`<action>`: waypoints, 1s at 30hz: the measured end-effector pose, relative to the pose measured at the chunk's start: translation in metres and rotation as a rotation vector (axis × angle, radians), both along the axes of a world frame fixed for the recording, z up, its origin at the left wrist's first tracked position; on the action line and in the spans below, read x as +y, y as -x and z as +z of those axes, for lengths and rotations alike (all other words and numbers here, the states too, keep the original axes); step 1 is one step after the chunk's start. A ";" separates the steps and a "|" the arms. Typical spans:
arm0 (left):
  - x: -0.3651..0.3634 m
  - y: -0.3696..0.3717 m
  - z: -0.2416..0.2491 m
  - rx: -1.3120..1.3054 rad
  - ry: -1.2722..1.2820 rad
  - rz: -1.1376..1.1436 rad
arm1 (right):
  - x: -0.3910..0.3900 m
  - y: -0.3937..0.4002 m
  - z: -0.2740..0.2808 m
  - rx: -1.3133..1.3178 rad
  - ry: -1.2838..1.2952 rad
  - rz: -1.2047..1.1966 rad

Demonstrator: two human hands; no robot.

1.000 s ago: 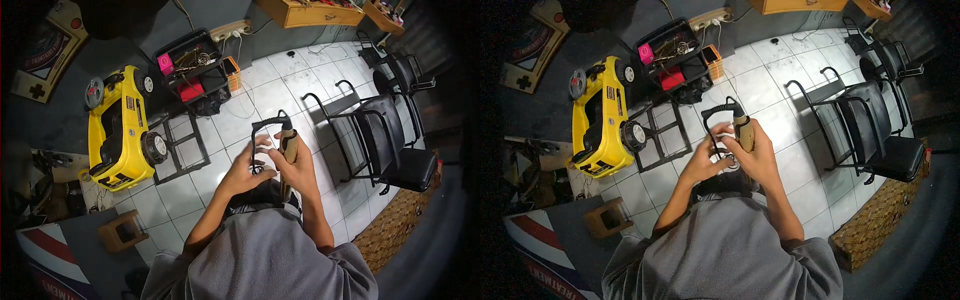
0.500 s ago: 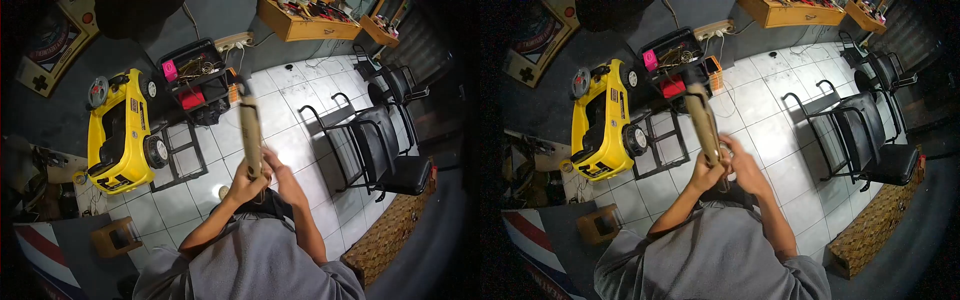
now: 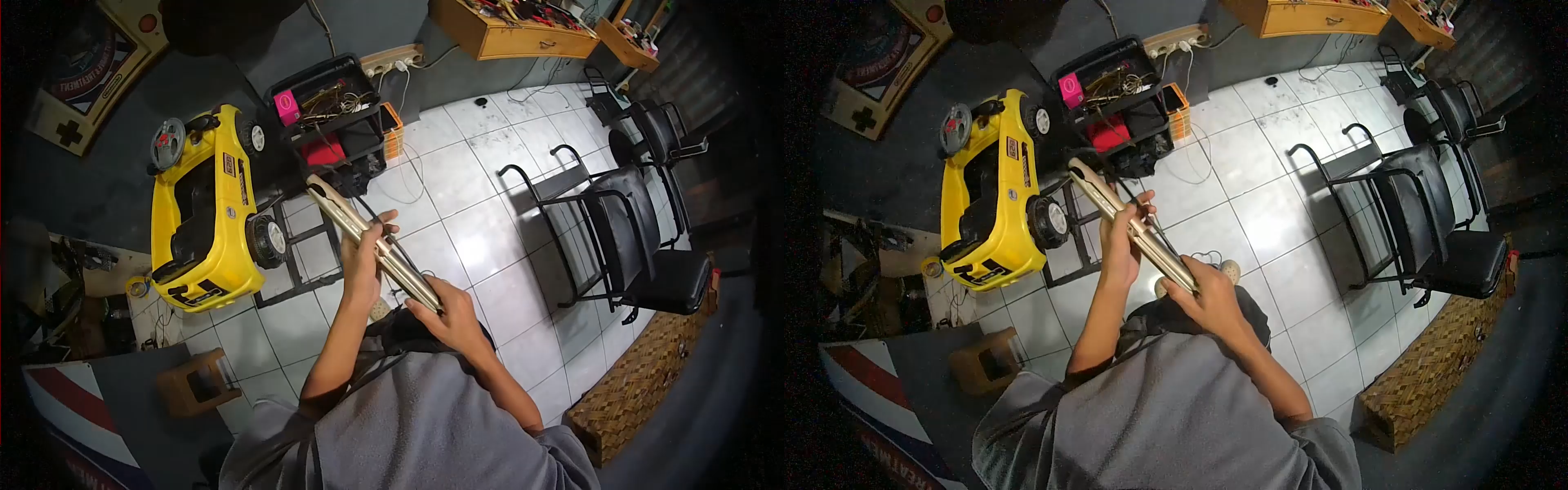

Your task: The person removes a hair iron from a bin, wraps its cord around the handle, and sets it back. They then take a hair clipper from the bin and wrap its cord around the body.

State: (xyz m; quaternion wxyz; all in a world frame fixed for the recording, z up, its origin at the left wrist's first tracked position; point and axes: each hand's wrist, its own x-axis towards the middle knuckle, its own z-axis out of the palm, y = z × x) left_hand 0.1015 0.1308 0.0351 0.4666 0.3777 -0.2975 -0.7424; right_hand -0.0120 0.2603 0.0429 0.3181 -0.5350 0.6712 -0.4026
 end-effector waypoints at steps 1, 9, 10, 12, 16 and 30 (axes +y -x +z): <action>0.003 -0.003 -0.011 -0.150 0.161 0.067 | 0.001 0.003 0.003 -0.002 -0.005 -0.001; 0.042 -0.048 -0.012 -1.105 1.163 -0.323 | -0.002 0.034 0.025 -0.092 -0.232 0.160; 0.037 -0.049 -0.006 -1.024 1.197 -0.475 | -0.001 0.037 0.028 -0.085 -0.310 0.224; 0.037 -0.047 -0.014 -0.968 1.150 -0.625 | 0.000 0.038 0.027 -0.046 -0.305 0.297; 0.043 -0.044 -0.012 -0.883 1.077 -0.903 | -0.001 0.045 0.032 -0.072 -0.179 0.429; 0.010 -0.065 0.012 -0.316 0.180 -1.064 | 0.007 0.129 0.024 -0.065 -0.055 0.400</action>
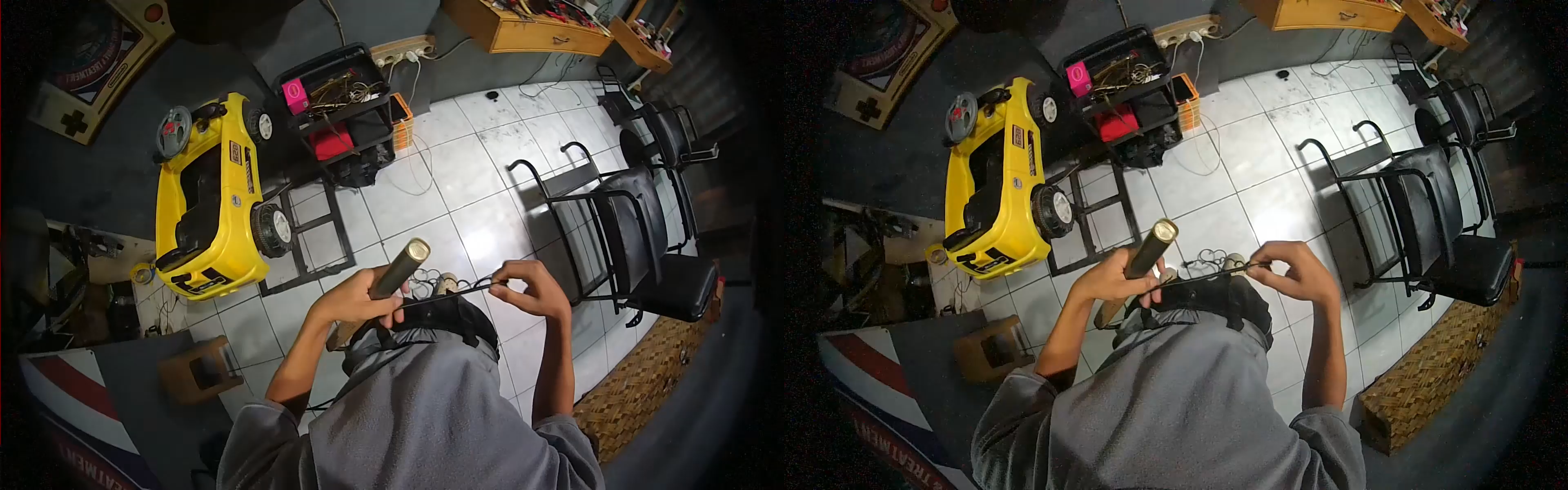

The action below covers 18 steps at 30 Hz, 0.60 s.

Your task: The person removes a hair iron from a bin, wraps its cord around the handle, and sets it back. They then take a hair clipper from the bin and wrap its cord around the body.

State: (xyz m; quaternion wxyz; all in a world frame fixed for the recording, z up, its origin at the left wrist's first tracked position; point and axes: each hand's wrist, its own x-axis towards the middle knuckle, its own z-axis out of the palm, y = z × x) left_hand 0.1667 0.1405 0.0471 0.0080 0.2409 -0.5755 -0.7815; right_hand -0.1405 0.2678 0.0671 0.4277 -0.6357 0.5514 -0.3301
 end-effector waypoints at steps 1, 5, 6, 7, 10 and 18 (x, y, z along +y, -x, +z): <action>0.003 0.000 -0.005 -0.003 -0.002 0.003 | -0.001 0.000 0.009 -0.003 -0.002 0.003; 0.020 0.015 -0.008 -0.073 -0.037 0.053 | -0.008 -0.014 0.044 0.182 0.141 -0.040; 0.022 0.019 -0.011 -0.109 0.125 0.026 | -0.012 -0.020 0.049 0.187 0.193 -0.095; 0.023 0.023 -0.010 -0.141 0.288 0.001 | -0.017 -0.024 0.052 0.195 0.247 -0.149; 0.028 0.031 -0.005 -0.076 0.422 0.036 | -0.031 -0.026 0.049 0.254 0.385 -0.197; 0.034 0.042 0.029 -0.027 0.502 0.036 | -0.063 -0.030 0.023 0.051 0.434 -0.205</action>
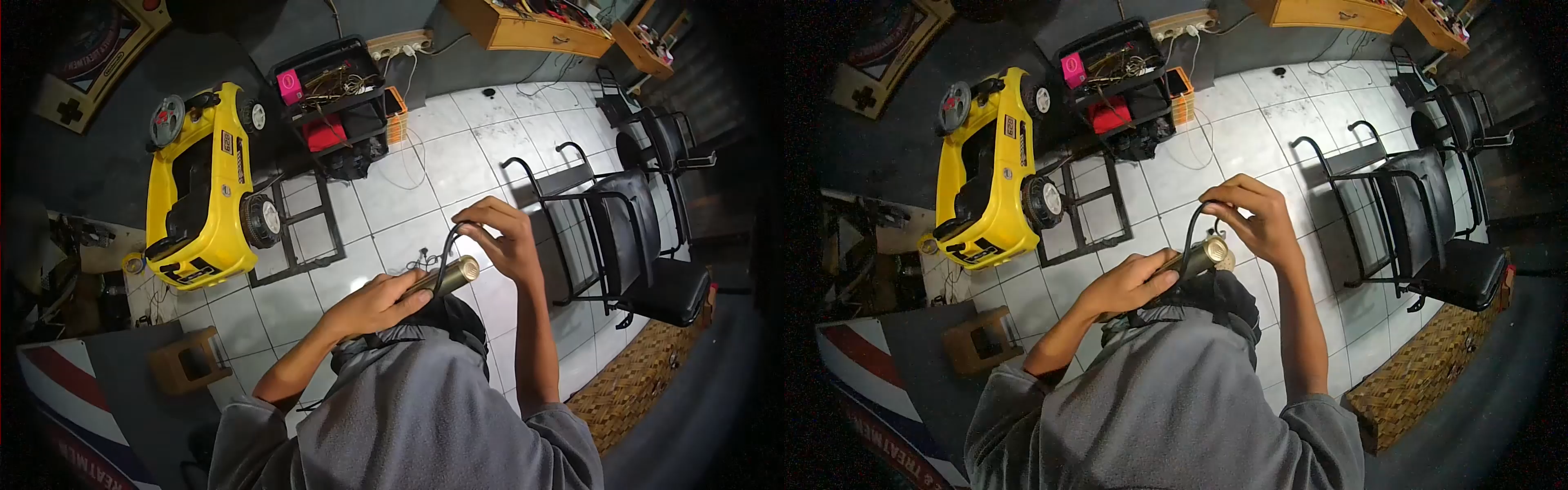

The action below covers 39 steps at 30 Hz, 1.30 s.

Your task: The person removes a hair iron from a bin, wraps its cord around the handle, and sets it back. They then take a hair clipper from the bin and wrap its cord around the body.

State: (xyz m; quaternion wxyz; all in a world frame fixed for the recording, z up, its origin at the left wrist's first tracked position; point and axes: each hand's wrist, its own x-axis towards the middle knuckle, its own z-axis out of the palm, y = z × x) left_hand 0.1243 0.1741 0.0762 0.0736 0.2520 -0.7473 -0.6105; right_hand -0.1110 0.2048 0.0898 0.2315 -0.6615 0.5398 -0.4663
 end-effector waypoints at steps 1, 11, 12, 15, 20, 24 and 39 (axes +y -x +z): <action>0.000 0.000 0.000 0.001 0.002 0.005 | -0.003 0.000 -0.007 -0.034 -0.012 0.002; -0.009 -0.004 -0.010 0.162 -0.269 0.101 | 0.021 -0.028 -0.088 -0.326 -0.270 0.059; -0.010 -0.005 -0.011 0.206 -0.305 0.064 | 0.025 -0.031 -0.084 -0.426 -0.275 0.048; -0.009 -0.007 -0.008 0.156 -0.231 -0.045 | 0.029 -0.016 -0.078 -0.341 -0.187 -0.045; -0.001 -0.001 -0.020 -0.028 -0.141 -0.148 | 0.035 0.014 -0.023 -0.445 -0.064 -0.051; 0.000 0.008 -0.016 -0.115 -0.088 -0.134 | 0.044 0.028 -0.005 -0.384 -0.030 -0.050; -0.006 0.029 0.013 0.022 0.055 0.168 | 0.026 -0.017 -0.078 -0.479 -0.236 -0.047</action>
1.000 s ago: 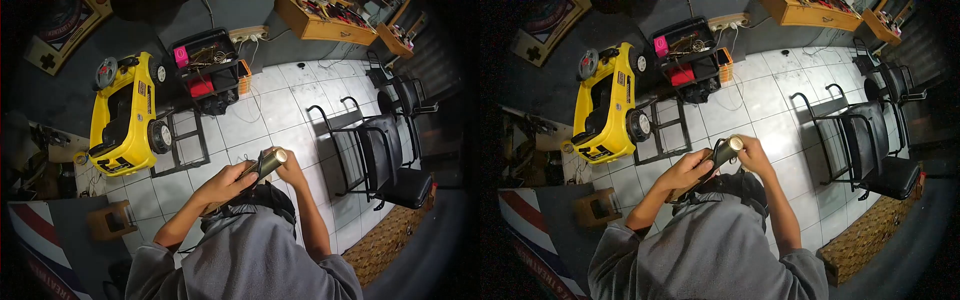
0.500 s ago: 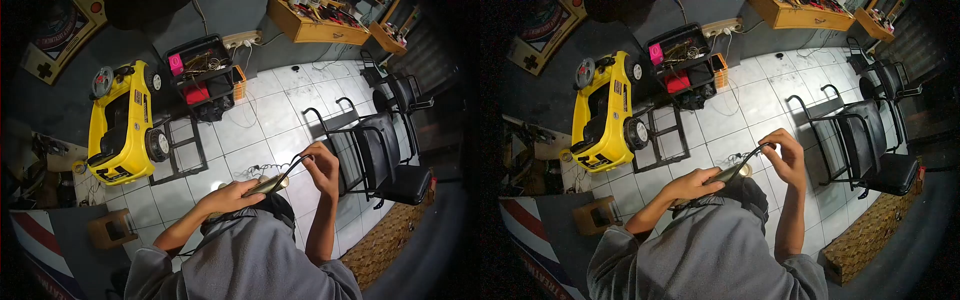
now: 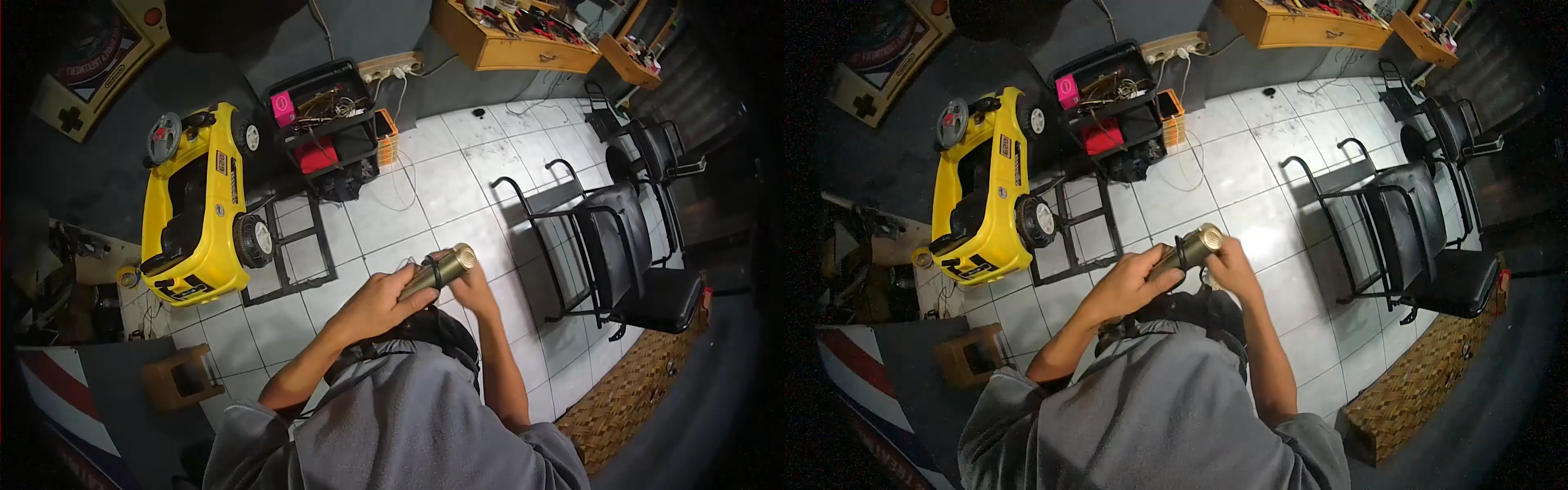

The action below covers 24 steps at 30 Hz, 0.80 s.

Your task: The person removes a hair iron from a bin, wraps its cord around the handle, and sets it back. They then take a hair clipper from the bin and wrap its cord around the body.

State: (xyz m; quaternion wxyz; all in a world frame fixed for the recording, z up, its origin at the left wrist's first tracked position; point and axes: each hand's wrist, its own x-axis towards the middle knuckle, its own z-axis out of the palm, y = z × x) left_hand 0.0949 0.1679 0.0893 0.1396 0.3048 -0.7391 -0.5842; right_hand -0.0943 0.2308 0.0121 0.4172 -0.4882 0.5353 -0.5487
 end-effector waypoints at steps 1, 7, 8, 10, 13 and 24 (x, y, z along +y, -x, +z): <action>-0.004 -0.002 0.001 -0.001 0.008 0.008 | 0.001 0.000 -0.034 0.103 -0.004 -0.004; -0.016 -0.014 -0.018 0.002 -0.152 0.206 | 0.015 -0.023 -0.027 0.111 -0.154 0.044; -0.020 -0.017 -0.024 0.001 -0.148 0.213 | 0.020 -0.022 -0.029 0.132 -0.160 0.050; -0.029 -0.024 -0.031 0.033 -0.068 0.334 | 0.032 -0.017 -0.029 0.103 -0.177 -0.003; -0.037 -0.030 -0.025 -0.086 -0.014 0.390 | 0.049 0.001 -0.004 0.104 -0.127 -0.064; -0.017 -0.007 -0.065 -0.281 0.164 0.056 | 0.023 0.017 0.101 0.440 0.001 0.310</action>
